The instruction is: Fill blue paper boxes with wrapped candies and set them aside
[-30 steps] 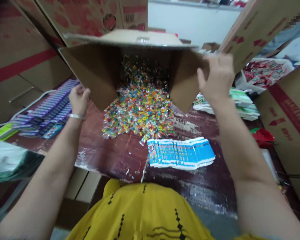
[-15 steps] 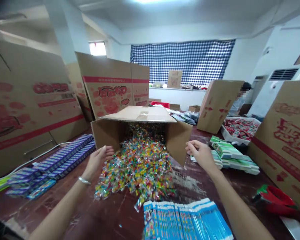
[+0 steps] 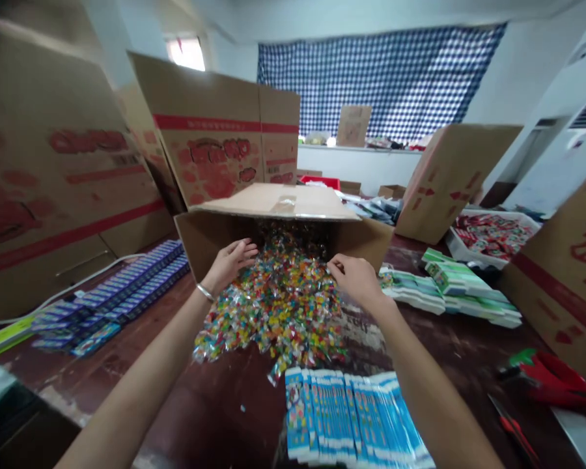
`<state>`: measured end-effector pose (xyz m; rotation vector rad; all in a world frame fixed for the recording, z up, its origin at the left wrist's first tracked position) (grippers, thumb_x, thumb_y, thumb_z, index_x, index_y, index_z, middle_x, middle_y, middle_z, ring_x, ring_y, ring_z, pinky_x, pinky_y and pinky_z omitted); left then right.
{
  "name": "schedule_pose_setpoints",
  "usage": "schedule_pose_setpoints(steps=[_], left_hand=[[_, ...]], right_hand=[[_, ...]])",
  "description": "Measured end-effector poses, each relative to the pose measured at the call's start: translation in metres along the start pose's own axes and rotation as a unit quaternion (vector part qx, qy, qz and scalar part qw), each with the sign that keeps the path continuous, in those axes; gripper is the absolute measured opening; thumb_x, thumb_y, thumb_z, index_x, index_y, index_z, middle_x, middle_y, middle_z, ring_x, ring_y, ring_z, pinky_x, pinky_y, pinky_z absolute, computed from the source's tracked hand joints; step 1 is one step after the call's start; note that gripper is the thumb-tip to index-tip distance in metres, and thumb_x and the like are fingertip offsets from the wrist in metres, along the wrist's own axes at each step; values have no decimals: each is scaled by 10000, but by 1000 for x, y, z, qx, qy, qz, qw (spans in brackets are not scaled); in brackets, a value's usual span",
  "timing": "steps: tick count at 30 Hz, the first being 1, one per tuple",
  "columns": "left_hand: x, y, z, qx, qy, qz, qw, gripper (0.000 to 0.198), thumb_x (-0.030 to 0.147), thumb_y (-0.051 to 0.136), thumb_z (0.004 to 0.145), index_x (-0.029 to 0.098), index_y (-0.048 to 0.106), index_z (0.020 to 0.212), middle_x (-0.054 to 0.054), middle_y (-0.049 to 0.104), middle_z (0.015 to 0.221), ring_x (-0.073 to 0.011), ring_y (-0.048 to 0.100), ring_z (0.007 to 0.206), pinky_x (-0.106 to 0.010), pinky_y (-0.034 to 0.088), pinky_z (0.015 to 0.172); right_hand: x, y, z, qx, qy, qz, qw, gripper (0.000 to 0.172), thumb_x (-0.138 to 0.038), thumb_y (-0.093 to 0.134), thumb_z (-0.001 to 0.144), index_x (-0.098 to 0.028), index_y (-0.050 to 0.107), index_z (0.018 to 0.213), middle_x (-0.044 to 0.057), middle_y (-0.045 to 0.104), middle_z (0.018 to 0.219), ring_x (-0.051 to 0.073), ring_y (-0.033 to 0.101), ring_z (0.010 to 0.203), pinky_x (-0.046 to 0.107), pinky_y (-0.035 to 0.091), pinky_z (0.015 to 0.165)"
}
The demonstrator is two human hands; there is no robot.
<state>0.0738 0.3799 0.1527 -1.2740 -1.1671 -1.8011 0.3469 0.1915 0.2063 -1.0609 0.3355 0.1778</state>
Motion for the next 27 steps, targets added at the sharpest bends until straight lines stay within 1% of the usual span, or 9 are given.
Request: schedule_pose_setpoints(steps=[4,9,11,13,16,20,23,25,27], left_hand=[[-27,-45,-74,12,-19,184,983,459,457,728,740,124,675,1052,-100,714,978,-192,664,879,-277,531,745],[-48,-113,-181,82,-18,425,902,444,478,651,790,116,678,1045,-100,721,969,-205,664,831,-317,519,780],[-59,-125,-220,94,-45,461,881,412,464,622,817,122,674,1041,-97,721,969,-204,668,825,-320,520,784],[-68,-123,-249,96,-61,488,866,375,453,606,833,136,677,1019,-89,719,966,-198,668,802,-317,523,770],[-83,-88,-275,42,-55,509,858,317,433,567,873,173,683,1011,-73,707,992,-194,661,833,-312,516,776],[-109,-3,-291,-102,-18,519,848,315,443,534,902,213,663,1074,-62,660,1010,-189,630,911,-317,500,836],[-129,53,-299,-182,21,556,811,441,526,576,850,219,615,1165,-77,621,1045,-228,589,1005,-347,497,870],[-142,76,-302,-212,33,590,779,600,581,598,806,215,534,1277,-92,598,1087,-261,556,1065,-373,499,873],[-153,85,-301,-215,33,621,753,722,599,600,793,192,434,1366,-107,582,1110,-278,545,1074,-392,499,870]], right_hand=[[31,21,-65,-42,39,-32,998,201,-362,534,877,-244,696,873,17,742,777,206,696,728,267,441,635],[59,48,-154,-100,86,-40,990,175,-353,576,856,-228,696,884,15,736,748,197,686,668,260,423,598],[57,57,-182,-111,94,-23,989,169,-349,577,863,-231,696,882,5,732,738,189,682,654,256,422,594],[49,64,-203,-111,104,-3,988,166,-343,573,874,-231,695,882,-2,726,728,186,680,653,255,422,593],[22,79,-222,-114,94,35,988,160,-324,560,893,-229,688,891,-5,721,750,181,674,666,260,426,602],[-27,102,-228,-123,25,59,990,193,-296,515,933,-220,693,920,27,715,910,191,652,847,285,456,772],[-53,123,-220,-158,-16,0,987,237,-326,494,948,-229,707,990,62,681,944,226,598,945,313,452,806],[-61,138,-210,-181,-28,-46,982,256,-346,500,943,-233,697,1063,89,653,989,254,565,996,326,455,772],[-66,150,-200,-198,-36,-79,976,268,-352,525,928,-218,686,1096,116,624,1042,278,536,1039,334,456,752]])
Point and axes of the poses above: each hand's wrist, its own z-axis towards the middle knuckle, its own y-axis out of the palm, x = y × z, the point moved 9 cm from there along z, towards the middle knuckle
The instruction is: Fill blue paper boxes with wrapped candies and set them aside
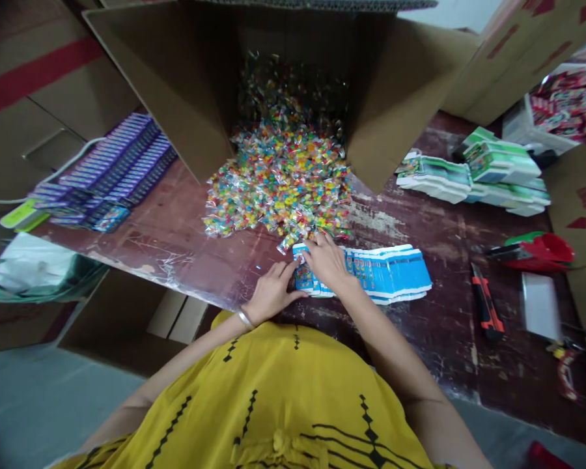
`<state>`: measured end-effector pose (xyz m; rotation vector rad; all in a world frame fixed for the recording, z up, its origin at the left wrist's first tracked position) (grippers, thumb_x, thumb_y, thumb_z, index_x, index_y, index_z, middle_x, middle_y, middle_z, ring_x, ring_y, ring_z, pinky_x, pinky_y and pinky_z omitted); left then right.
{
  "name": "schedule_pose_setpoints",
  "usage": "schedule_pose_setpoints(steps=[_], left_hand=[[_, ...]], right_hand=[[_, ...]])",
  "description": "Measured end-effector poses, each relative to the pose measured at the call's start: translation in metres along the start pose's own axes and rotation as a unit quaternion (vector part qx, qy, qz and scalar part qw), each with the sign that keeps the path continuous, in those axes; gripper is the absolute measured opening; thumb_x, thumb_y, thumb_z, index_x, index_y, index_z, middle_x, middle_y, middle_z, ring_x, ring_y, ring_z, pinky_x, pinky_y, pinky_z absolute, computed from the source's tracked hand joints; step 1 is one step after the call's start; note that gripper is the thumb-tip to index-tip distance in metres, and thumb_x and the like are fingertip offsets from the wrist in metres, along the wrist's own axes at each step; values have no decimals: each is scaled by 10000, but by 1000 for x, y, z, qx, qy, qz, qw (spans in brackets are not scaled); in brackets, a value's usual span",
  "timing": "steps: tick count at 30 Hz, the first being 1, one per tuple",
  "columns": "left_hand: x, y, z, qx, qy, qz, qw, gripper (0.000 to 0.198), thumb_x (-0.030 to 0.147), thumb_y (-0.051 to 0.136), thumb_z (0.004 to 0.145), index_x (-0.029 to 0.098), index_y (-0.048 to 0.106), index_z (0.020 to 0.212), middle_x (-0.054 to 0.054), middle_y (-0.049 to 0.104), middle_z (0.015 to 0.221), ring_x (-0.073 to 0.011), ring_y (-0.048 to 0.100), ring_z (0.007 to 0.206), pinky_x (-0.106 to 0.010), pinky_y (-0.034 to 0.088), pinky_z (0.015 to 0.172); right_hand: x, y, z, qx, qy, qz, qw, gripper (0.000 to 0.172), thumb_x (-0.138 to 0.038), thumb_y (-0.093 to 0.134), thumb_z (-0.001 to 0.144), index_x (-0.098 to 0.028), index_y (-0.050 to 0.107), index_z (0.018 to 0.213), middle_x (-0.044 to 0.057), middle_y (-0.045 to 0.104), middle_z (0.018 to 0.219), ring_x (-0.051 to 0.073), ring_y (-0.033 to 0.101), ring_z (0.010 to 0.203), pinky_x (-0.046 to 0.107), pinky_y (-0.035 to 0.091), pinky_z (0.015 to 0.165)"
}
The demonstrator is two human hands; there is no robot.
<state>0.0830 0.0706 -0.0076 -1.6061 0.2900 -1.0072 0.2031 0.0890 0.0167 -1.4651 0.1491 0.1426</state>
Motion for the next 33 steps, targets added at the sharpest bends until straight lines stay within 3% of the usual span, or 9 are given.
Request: schedule_pose_setpoints(steps=[5,10,15,19,22,25,28,31,33], left_hand=[[-4,11,3,2,-29,18,999,803,601,603,788,140,358,1398,-126,576,1118,-293,545,1061,-420,479,907],[-6,1,-4,15,-56,-29,998,875,597,657,746,174,312,1429,-122,567,1151,-292,550,1080,-429,481,923],[4,-30,5,68,-44,-102,991,917,657,596,760,155,281,1460,-174,513,1322,-311,497,1231,-447,426,1024],[6,-36,19,66,-64,-175,980,849,565,621,798,172,295,1476,-174,554,1313,-313,547,1200,-457,450,998],[6,-36,23,68,-55,-336,938,766,494,679,781,185,410,1428,-150,534,1372,-295,526,1240,-425,422,1039],[6,-27,23,5,-38,-527,849,711,443,699,780,174,470,1397,-125,604,1296,-271,587,1155,-397,455,993],[3,-22,17,-58,-44,-620,781,675,402,699,786,167,491,1384,-100,645,1224,-242,606,1099,-374,458,974],[4,-25,7,-99,-42,-635,765,602,383,731,752,166,588,1295,-70,658,1186,-234,599,1090,-345,447,975],[11,-27,2,-127,-24,-630,766,553,382,765,709,158,656,1202,-43,680,1107,-236,605,1048,-320,459,941]], right_hand=[[-7,13,19,-11,-22,7,1000,219,-316,608,875,-207,703,1039,119,605,1008,279,522,1017,341,458,768],[13,-4,15,68,10,161,985,135,-324,615,862,-213,689,878,67,629,930,237,572,910,336,457,778],[34,-7,6,41,113,434,893,216,-388,631,822,-193,571,750,-17,578,642,131,528,557,247,436,547],[35,-13,-7,63,193,514,833,246,-435,643,798,-203,573,759,-40,537,585,115,466,444,236,417,423],[22,-25,-20,82,160,509,842,276,-455,582,845,-204,663,927,12,629,730,147,549,518,276,479,481],[8,-33,-34,57,93,438,892,372,-434,567,866,-234,653,1168,50,674,870,174,589,619,307,509,577],[2,-30,-42,3,39,436,899,420,-416,585,860,-264,599,1251,28,658,778,181,593,595,329,524,598],[9,-28,-42,-55,22,442,895,370,-402,662,802,-284,624,1151,14,665,707,210,637,599,345,542,606],[8,-22,-42,-150,-6,428,891,248,-400,690,775,-288,666,994,15,669,661,221,642,570,339,539,557]])
Point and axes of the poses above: each hand's wrist, its own z-axis towards the middle knuckle, its own y-axis out of the palm, x = y × z, the point moved 9 cm from there along z, towards the middle knuckle
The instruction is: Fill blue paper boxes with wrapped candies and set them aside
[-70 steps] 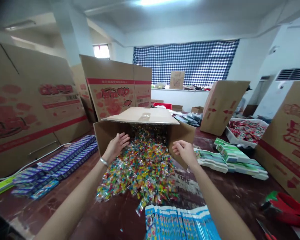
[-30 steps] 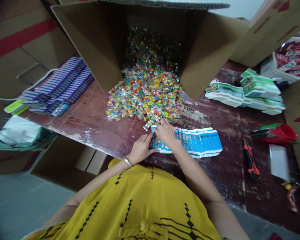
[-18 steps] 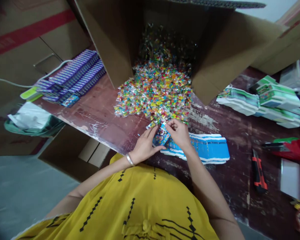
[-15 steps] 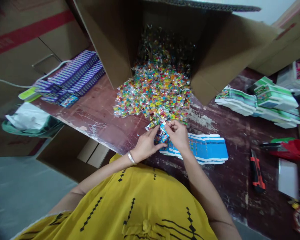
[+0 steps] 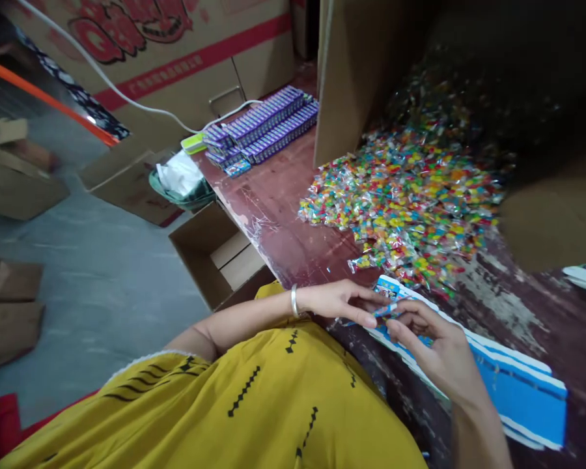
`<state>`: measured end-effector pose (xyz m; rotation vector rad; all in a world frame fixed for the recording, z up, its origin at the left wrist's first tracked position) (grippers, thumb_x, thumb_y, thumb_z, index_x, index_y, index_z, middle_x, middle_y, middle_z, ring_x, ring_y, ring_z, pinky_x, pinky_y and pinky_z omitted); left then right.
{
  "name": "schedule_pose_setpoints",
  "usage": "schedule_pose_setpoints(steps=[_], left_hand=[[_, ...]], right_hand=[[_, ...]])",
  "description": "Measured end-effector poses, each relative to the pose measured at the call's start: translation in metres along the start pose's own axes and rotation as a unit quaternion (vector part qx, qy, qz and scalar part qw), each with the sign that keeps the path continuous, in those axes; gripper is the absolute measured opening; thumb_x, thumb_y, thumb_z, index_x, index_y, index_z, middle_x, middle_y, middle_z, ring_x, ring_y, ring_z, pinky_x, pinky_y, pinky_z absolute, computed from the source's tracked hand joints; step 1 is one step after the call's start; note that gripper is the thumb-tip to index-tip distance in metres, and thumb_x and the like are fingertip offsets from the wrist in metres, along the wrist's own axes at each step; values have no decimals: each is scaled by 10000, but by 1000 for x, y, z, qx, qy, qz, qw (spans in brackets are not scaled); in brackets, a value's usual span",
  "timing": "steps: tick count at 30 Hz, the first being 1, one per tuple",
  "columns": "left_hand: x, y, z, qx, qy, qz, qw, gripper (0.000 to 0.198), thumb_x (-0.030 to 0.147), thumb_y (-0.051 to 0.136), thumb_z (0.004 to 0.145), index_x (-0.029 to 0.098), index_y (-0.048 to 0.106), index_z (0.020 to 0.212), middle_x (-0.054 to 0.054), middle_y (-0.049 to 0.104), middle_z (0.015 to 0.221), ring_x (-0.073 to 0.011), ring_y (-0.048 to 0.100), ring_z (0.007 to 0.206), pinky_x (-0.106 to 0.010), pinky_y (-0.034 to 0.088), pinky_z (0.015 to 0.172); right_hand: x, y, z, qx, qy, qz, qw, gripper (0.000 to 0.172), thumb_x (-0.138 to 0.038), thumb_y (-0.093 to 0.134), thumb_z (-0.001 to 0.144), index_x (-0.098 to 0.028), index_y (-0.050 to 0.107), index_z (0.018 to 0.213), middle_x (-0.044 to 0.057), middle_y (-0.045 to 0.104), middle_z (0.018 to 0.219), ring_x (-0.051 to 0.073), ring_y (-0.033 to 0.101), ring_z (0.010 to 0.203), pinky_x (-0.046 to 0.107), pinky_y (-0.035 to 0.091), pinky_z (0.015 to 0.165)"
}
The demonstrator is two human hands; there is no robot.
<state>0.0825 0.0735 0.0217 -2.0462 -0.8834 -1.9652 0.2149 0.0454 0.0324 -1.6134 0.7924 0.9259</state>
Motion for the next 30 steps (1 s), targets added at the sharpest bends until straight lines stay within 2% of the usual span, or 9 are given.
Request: schedule_pose_setpoints(steps=[2,4,6,9,12,15,18,23,30], left_hand=[[3,4,-2,-14,8,23,1000,468,415,778,681,139,718,1053,-19,691,956,-221,609,953,-289,471,880],[3,2,-1,3,15,45,999,428,483,743,700,125,734,932,-4,664,806,-185,591,831,-259,470,798],[-1,-7,2,57,18,34,998,459,540,695,727,122,731,912,-6,647,761,-159,569,763,-243,461,739],[-6,-21,2,173,49,-38,983,457,527,699,733,127,729,950,-29,672,849,-152,579,784,-248,461,752],[-13,-27,0,262,77,-116,955,372,451,738,727,127,732,911,-38,680,855,-141,590,761,-257,472,746],[-18,-29,-2,317,75,-118,938,309,392,770,706,133,710,865,-22,671,785,-119,583,677,-246,482,678],[-10,-32,-6,350,101,-73,928,464,327,799,682,179,633,1089,6,640,764,-112,586,665,-225,487,647],[1,-26,-9,327,110,23,938,600,326,738,760,235,510,1308,-43,633,999,-110,595,719,-224,499,666],[-4,-21,-8,224,58,81,969,507,343,671,824,208,552,1298,-38,664,992,-92,541,635,-212,458,614]], right_hand=[[1,12,-1,-129,10,-30,991,129,-400,703,761,-278,691,805,26,664,631,227,642,562,338,535,535],[0,15,1,-163,20,-33,986,131,-403,710,758,-273,697,741,40,662,627,230,636,561,346,533,535],[-3,-3,8,-26,43,17,999,162,-406,695,781,-286,705,888,51,664,647,224,624,555,348,529,533],[-4,-21,2,220,64,104,968,352,-391,701,785,-275,643,1113,73,694,812,221,656,678,351,548,630],[-10,4,7,232,28,151,960,335,-395,743,729,-224,670,1008,56,705,941,226,658,813,357,536,740],[-6,10,6,302,20,128,945,201,-390,679,797,-191,681,826,-4,653,720,156,580,634,269,474,612],[-3,9,2,357,22,112,927,218,-382,642,829,-180,674,756,-25,572,624,123,494,559,242,408,539],[5,11,-3,394,14,172,903,378,-374,678,796,-208,668,1135,24,656,819,158,578,682,285,490,646],[6,15,-5,391,-4,132,911,202,-340,618,854,-202,693,980,56,697,928,191,631,824,334,500,781]])
Point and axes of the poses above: each hand's wrist, its own z-axis towards the middle knuckle, its own y-axis out of the palm, x = y × z, the point moved 9 cm from there along z, towards the middle knuckle
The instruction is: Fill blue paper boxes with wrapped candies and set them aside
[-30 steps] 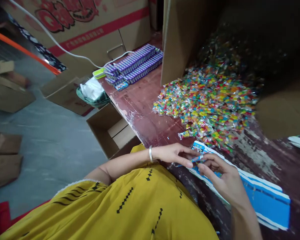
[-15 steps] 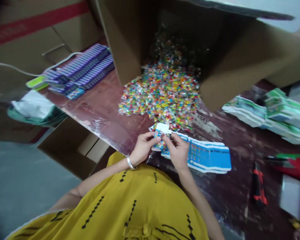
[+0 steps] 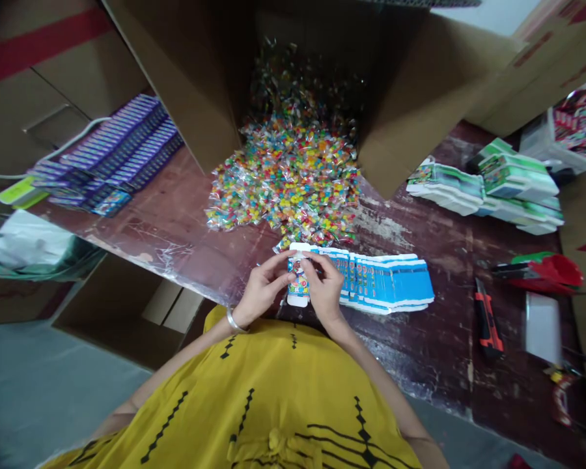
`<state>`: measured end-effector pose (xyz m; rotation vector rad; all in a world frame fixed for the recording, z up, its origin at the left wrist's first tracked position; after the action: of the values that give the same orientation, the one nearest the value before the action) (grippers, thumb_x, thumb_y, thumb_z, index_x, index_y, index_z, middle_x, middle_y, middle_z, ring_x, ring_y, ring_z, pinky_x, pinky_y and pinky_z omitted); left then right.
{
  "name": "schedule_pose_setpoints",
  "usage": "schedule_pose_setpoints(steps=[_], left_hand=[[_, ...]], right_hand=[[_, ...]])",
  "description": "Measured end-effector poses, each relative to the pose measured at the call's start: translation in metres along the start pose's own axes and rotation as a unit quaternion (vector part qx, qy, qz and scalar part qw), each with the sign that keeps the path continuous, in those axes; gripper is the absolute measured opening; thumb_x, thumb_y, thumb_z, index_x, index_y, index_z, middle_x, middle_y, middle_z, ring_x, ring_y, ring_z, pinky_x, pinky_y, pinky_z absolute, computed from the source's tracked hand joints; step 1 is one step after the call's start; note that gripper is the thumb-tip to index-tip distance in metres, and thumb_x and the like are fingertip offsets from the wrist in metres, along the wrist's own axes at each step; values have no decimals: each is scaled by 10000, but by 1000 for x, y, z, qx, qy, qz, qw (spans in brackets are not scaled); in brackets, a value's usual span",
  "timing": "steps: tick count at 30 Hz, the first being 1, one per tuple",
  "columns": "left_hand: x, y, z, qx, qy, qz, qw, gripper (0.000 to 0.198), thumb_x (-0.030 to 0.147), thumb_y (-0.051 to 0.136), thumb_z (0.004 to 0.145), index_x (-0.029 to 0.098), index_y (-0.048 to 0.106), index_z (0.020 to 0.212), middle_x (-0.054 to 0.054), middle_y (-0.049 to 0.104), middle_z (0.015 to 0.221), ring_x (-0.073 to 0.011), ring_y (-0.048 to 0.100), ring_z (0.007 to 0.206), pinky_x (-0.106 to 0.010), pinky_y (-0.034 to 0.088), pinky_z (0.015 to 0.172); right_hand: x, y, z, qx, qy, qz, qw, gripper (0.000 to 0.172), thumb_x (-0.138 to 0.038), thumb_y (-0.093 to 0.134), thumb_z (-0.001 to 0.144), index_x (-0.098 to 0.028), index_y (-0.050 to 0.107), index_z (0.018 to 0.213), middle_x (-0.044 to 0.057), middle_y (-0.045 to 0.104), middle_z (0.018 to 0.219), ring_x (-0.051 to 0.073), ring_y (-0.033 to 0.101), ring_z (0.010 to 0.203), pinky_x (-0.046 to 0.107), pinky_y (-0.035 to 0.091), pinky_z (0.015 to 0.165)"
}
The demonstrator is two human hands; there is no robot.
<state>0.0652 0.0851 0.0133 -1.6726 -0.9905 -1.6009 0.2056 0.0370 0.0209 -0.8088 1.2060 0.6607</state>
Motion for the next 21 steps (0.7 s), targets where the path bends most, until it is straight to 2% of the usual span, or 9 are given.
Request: schedule_pose_setpoints(steps=[3,5,8,11,15,18,21], left_hand=[[-3,0,-2,-21,-15,11,1000,429,334,663,826,191,593,1225,-53,667,1019,-131,606,733,-232,487,671],[-6,-1,-3,-22,-25,0,999,400,326,665,820,186,598,1188,-69,652,1084,-156,637,814,-253,508,725],[-11,-1,-3,-12,-28,-28,999,358,302,680,804,187,593,1131,-70,633,1128,-143,641,808,-255,516,730],[-13,-6,-3,24,-28,-68,997,373,274,727,758,206,536,1072,-38,632,1077,-119,635,765,-236,515,699],[-11,-9,-4,37,-29,-98,994,453,243,741,745,220,462,1102,-25,630,1037,-126,647,805,-232,519,709],[-6,-11,-7,29,-23,-62,997,440,232,728,761,211,472,1119,-46,629,1061,-154,649,896,-238,523,734],[-1,-14,-9,30,-15,-13,999,423,234,710,779,211,485,1137,-66,615,1111,-189,635,997,-269,534,783]], right_hand=[[-1,3,1,-25,-7,-22,999,171,-342,566,881,-204,659,838,38,671,837,188,616,794,330,495,760],[-1,6,2,-44,-15,-32,998,182,-343,556,882,-205,630,789,47,669,889,202,617,869,350,487,821],[2,7,2,-48,-9,-18,999,146,-341,564,869,-206,594,820,68,663,984,220,617,970,373,477,886],[6,7,3,-36,14,37,999,131,-318,602,843,-221,535,900,45,653,900,200,637,882,347,504,825],[2,17,7,-103,15,80,991,128,-328,633,824,-221,565,810,26,648,830,185,626,818,326,508,772],[3,21,11,-145,36,74,986,183,-362,659,799,-216,571,732,15,642,791,177,606,770,317,503,735],[8,25,15,-184,74,65,978,196,-353,737,733,-205,610,750,8,654,774,166,604,721,304,496,697]])
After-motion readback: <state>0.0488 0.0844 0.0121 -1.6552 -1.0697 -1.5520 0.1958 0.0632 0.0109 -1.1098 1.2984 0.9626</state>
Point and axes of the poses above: each hand's wrist, its own z-axis towards the middle knuckle, its own y-axis out of the palm, x = y × z, the point moved 9 cm from there along z, towards the middle knuckle
